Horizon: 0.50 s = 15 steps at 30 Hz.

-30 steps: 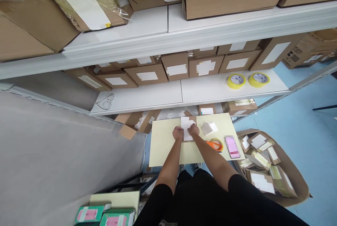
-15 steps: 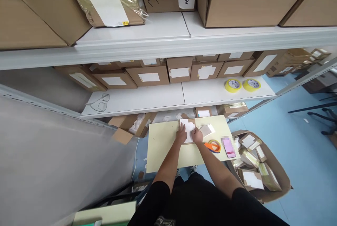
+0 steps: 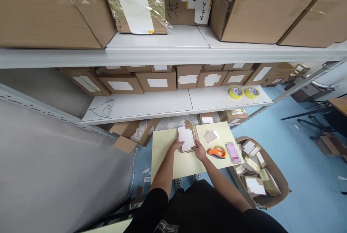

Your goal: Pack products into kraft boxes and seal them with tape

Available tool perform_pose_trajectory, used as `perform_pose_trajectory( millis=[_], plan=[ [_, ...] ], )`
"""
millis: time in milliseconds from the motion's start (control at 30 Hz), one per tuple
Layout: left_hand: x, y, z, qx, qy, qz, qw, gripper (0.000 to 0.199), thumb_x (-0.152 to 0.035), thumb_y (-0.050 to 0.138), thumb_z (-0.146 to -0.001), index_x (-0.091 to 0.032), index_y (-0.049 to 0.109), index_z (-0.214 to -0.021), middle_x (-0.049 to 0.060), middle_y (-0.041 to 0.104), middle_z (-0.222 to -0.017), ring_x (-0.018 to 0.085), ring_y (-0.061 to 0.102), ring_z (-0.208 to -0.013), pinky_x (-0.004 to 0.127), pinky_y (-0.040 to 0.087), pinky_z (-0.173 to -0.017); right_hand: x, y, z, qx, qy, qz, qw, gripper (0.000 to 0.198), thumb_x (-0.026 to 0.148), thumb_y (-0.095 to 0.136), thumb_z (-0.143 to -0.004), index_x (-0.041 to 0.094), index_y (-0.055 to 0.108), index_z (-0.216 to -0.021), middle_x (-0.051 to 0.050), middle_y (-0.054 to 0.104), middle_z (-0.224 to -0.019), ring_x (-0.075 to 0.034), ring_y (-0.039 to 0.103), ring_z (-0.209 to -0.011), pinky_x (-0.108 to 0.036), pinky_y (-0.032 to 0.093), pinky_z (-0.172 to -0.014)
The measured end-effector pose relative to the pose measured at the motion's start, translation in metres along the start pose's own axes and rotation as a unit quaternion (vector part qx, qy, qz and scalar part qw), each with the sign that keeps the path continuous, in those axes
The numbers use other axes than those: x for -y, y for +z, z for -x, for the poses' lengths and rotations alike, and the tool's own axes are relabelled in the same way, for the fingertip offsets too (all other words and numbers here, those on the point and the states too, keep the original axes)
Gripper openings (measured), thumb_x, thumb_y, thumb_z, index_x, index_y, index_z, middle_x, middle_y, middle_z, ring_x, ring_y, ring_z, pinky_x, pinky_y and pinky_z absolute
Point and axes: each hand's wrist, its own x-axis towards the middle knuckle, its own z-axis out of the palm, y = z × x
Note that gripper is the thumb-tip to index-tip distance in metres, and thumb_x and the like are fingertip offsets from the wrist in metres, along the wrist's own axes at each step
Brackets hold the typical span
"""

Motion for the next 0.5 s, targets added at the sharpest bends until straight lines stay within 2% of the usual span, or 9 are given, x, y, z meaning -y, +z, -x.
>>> perform_pose_trajectory(
  millis=[100,167,233,333,433,500],
  plan=[
    [0.006,-0.011,0.015,-0.038,-0.021,-0.007,0.999,0.082,-0.04,0.086,-0.073,-0.021,0.056,-0.147,0.018,0.059,-0.153,0.033,0.055,-0.144,0.045,0.041,-0.121,0.016,0.014,0.01,0.011,-0.04,0.012,0.999,0.051,0.025,0.062,-0.088,0.02,0.068,-0.138,-0.012,0.066,-0.146,-0.027,0.054,-0.145,-0.042,0.04,-0.124],
    [0.014,-0.012,0.03,-0.077,-0.018,0.002,0.997,0.067,-0.045,0.079,-0.08,-0.022,0.062,-0.14,0.016,0.058,-0.155,0.032,0.049,-0.149,0.044,0.036,-0.124,0.024,0.021,0.014,0.026,-0.059,0.0,0.998,0.051,0.028,0.065,-0.087,0.024,0.069,-0.137,-0.009,0.067,-0.146,-0.027,0.054,-0.145,-0.042,0.042,-0.124],
    [0.026,-0.01,0.046,-0.097,-0.004,0.047,0.994,0.055,-0.049,0.071,-0.088,-0.025,0.065,-0.137,0.013,0.063,-0.151,0.03,0.053,-0.146,0.042,0.039,-0.123,0.029,0.025,0.016,0.006,-0.046,-0.004,0.999,0.052,0.03,0.063,-0.088,0.025,0.066,-0.139,-0.008,0.064,-0.149,-0.026,0.055,-0.144,-0.042,0.043,-0.122],
    [0.045,-0.009,0.068,-0.064,0.007,0.149,0.987,0.065,-0.048,0.071,-0.089,-0.026,0.057,-0.148,0.011,0.065,-0.149,0.028,0.061,-0.138,0.04,0.047,-0.116,0.034,0.029,0.01,-0.026,0.02,0.014,0.999,0.051,0.033,0.06,-0.09,0.021,0.065,-0.139,-0.012,0.063,-0.15,-0.028,0.057,-0.143,-0.043,0.045,-0.12],
    [0.052,-0.012,0.081,-0.031,0.017,0.218,0.975,0.076,-0.042,0.075,-0.088,-0.023,0.048,-0.156,0.012,0.064,-0.15,0.027,0.063,-0.136,0.036,0.051,-0.112,0.04,0.034,0.001,0.039,0.061,-0.009,0.997,0.046,0.036,0.062,-0.089,0.022,0.069,-0.132,-0.011,0.073,-0.135,-0.028,0.07,-0.126,-0.04,0.055,-0.108],
    [0.048,-0.014,0.084,-0.049,0.015,0.216,0.975,0.075,-0.038,0.078,-0.086,-0.02,0.051,-0.154,0.013,0.069,-0.143,0.029,0.068,-0.129,0.036,0.055,-0.106,0.044,0.039,-0.003,0.064,0.07,-0.048,0.994,0.044,0.037,0.062,-0.087,0.023,0.071,-0.128,-0.007,0.078,-0.124,-0.027,0.076,-0.113,-0.039,0.06,-0.097]
  ],
)
